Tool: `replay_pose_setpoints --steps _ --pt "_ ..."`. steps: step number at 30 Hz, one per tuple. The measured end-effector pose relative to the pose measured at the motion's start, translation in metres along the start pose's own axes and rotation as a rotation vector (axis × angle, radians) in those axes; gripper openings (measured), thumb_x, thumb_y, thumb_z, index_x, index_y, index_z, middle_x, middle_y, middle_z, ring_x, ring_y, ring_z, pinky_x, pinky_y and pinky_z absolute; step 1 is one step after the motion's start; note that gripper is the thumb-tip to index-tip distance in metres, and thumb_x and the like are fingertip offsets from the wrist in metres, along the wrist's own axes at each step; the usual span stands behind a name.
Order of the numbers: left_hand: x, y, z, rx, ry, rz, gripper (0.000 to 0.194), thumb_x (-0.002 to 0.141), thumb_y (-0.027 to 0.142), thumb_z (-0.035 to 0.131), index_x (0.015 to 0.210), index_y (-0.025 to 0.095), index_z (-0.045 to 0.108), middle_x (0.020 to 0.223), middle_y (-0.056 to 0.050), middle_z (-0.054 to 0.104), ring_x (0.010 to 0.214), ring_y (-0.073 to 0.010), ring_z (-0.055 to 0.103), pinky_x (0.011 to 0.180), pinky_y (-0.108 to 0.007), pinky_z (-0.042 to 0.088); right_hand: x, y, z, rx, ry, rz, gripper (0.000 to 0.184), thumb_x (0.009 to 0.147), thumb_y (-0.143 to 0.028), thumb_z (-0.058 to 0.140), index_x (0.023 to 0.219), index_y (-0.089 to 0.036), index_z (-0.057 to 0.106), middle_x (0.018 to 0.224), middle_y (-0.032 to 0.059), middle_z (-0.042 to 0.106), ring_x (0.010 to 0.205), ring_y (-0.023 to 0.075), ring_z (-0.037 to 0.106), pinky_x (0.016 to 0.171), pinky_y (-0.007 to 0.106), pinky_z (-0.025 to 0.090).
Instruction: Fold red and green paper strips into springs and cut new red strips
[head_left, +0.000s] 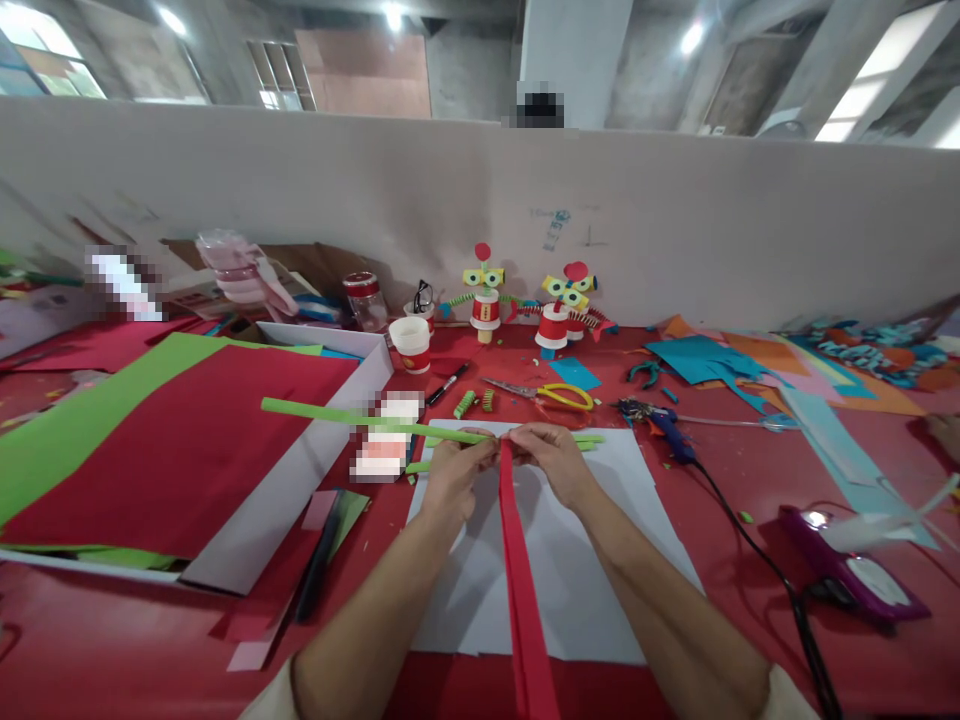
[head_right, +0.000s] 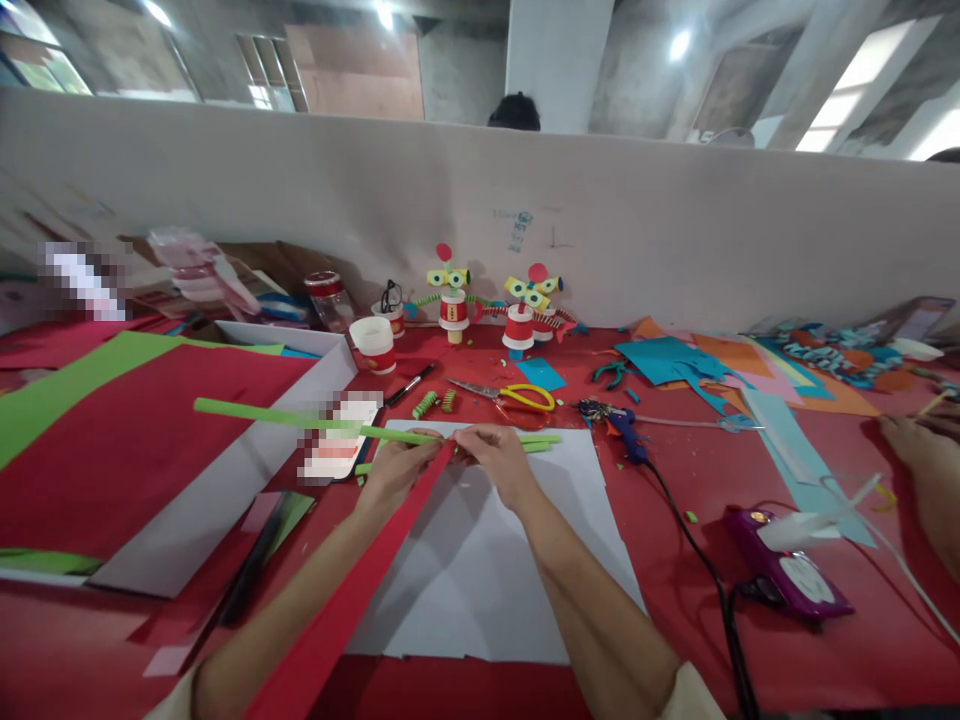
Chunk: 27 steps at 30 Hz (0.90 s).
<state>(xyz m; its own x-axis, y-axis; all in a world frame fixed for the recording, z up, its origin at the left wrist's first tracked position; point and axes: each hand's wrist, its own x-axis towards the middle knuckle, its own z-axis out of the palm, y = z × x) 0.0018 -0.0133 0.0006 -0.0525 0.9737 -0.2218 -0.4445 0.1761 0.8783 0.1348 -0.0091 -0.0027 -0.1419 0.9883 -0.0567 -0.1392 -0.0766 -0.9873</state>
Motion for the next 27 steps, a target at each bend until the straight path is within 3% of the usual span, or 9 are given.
replay_pose_setpoints --steps 6,11,15,19,22,27 --pt "-0.001 0.001 0.003 -0.049 0.057 -0.042 0.017 0.045 0.014 0.073 0.048 0.014 0.056 0.046 0.004 0.050 0.047 -0.0070 0.044 0.049 -0.022 0.035 0.001 0.000 0.001 -0.016 0.025 0.001 0.023 0.057 -0.031 0.077 0.076 -0.019 0.073 0.071 0.0004 0.069 0.067 0.0140 0.060 0.070 0.030 0.048" --pt "-0.002 0.002 0.003 -0.114 0.022 -0.070 0.017 0.047 0.016 0.076 0.058 0.013 0.063 0.056 0.000 0.062 0.054 -0.0105 0.056 0.056 -0.023 0.044 0.001 -0.001 0.001 -0.015 0.045 -0.026 0.023 0.058 -0.029 0.076 0.079 -0.019 0.073 0.073 0.0007 0.069 0.070 0.0146 0.060 0.072 0.031 0.049" --pt "-0.002 -0.001 0.002 -0.114 -0.030 -0.021 0.020 0.049 0.016 0.080 0.061 0.013 0.064 0.057 0.002 0.061 0.054 -0.0087 0.056 0.056 -0.021 0.044 -0.002 -0.003 0.003 -0.042 0.061 -0.074 0.020 0.061 -0.027 0.073 0.079 -0.019 0.072 0.074 0.0004 0.068 0.070 0.0144 0.060 0.072 0.030 0.049" --pt "0.000 -0.002 0.001 -0.149 0.014 -0.020 0.023 0.048 0.014 0.081 0.063 0.013 0.063 0.057 0.003 0.062 0.056 -0.0081 0.057 0.058 -0.020 0.046 -0.007 -0.006 0.007 -0.031 0.096 -0.112 0.029 0.061 -0.024 0.072 0.089 -0.021 0.068 0.073 -0.0014 0.063 0.070 0.0132 0.058 0.068 0.028 0.048" --pt "0.001 -0.001 0.001 -0.200 0.043 -0.064 0.024 0.049 0.014 0.082 0.065 0.013 0.065 0.060 0.002 0.064 0.056 -0.0079 0.058 0.056 -0.019 0.046 -0.010 -0.011 0.009 -0.011 0.084 -0.060 0.034 0.059 -0.021 0.072 0.092 -0.020 0.065 0.076 -0.0008 0.064 0.073 0.0132 0.059 0.071 0.027 0.048" --pt "0.000 0.001 0.002 -0.210 0.048 -0.092 0.022 0.048 0.013 0.082 0.060 0.013 0.064 0.054 0.003 0.061 0.050 -0.0058 0.053 0.050 -0.017 0.041 -0.012 -0.016 0.012 -0.099 0.053 0.019 0.015 0.065 -0.028 0.067 0.076 -0.018 0.065 0.071 -0.0004 0.064 0.067 0.0135 0.058 0.063 0.027 0.046"
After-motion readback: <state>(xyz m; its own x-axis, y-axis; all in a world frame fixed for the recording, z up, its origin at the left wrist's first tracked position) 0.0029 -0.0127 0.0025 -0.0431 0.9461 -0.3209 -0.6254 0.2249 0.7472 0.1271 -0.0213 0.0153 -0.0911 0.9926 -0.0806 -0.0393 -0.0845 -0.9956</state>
